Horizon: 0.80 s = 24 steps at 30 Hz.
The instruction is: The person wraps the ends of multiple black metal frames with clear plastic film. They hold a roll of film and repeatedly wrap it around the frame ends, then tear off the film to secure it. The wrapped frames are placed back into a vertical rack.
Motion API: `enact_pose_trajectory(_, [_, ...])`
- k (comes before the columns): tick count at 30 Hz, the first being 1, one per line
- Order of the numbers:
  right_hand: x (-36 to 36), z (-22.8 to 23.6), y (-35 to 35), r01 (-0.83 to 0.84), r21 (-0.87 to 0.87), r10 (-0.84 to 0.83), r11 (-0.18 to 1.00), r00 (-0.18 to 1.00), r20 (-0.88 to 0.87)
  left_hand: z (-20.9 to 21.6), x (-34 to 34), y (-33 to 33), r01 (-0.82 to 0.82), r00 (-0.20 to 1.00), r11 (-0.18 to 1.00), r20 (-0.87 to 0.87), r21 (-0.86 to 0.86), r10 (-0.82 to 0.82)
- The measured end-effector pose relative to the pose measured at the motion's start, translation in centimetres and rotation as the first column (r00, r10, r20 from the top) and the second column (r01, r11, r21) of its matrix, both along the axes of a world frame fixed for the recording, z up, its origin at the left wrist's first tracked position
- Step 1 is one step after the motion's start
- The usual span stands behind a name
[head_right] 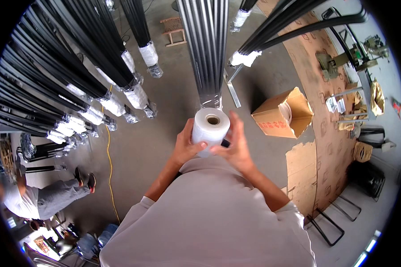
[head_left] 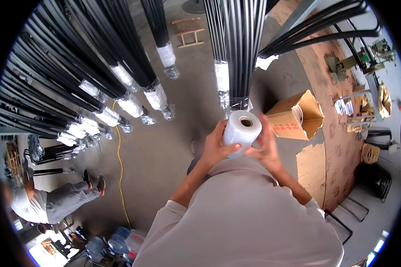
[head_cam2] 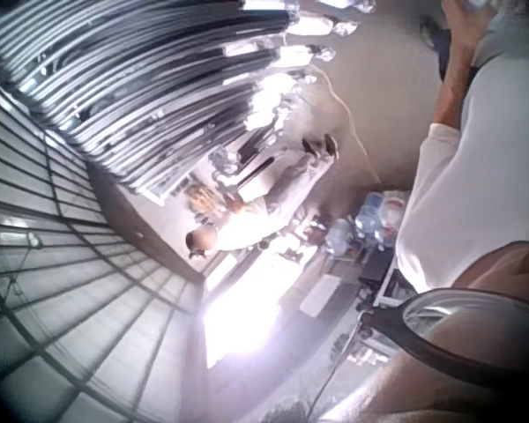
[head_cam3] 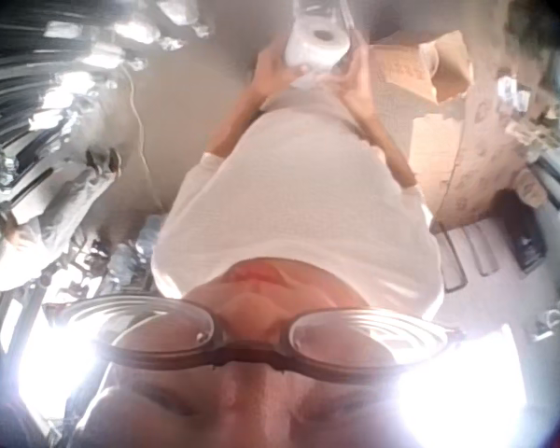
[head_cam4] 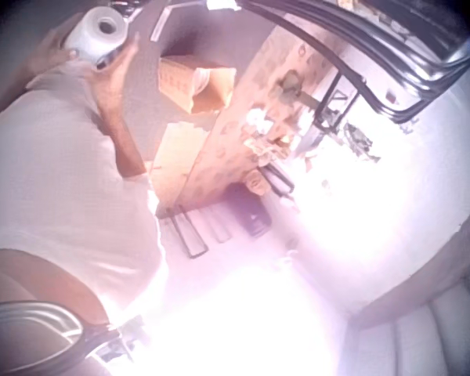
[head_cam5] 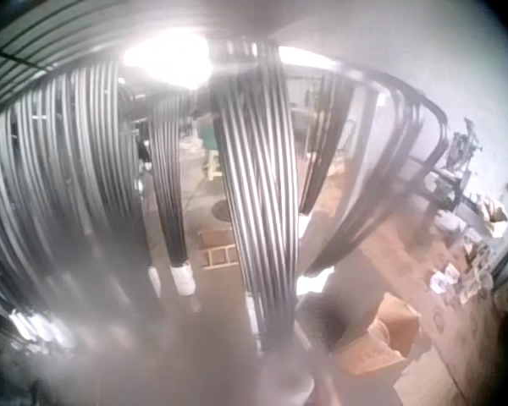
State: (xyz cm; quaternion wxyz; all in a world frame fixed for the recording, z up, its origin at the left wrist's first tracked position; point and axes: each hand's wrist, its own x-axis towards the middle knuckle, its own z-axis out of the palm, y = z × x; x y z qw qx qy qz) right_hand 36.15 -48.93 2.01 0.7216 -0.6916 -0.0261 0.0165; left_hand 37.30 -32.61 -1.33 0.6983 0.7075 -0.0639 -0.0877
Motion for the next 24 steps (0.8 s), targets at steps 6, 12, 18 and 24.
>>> enact_pose_trajectory(6, [0.9, -0.3, 0.2, -0.007, -0.113, 0.003, 0.994, 0.999, -0.032, -0.9, 3.4, 2.5, 0.175, 0.958, 0.984, 0.223, 0.04, -0.179])
enact_pose_trajectory(12, [0.7, 1.7, -1.3, -0.048, -0.172, 0.05, 0.984, 0.999, 0.006, 2.3, 13.2, -0.3, 0.103, 0.992, 0.963, 0.099, -0.249, -0.08])
enact_pose_trajectory(18, [5.5, 1.5, -8.1, 0.02, 0.121, -0.007, 0.992, 0.994, -0.108, 2.5, 12.7, -1.7, 0.195, 0.969, 0.883, -0.053, -0.427, -0.239])
enact_pose_trajectory(24, [13.4, -7.0, -10.6, -0.01, 0.064, 0.022, 0.998, 0.98, -0.195, 3.9, 11.9, -1.7, 0.176, 0.964, 0.893, -0.11, -0.414, -0.241])
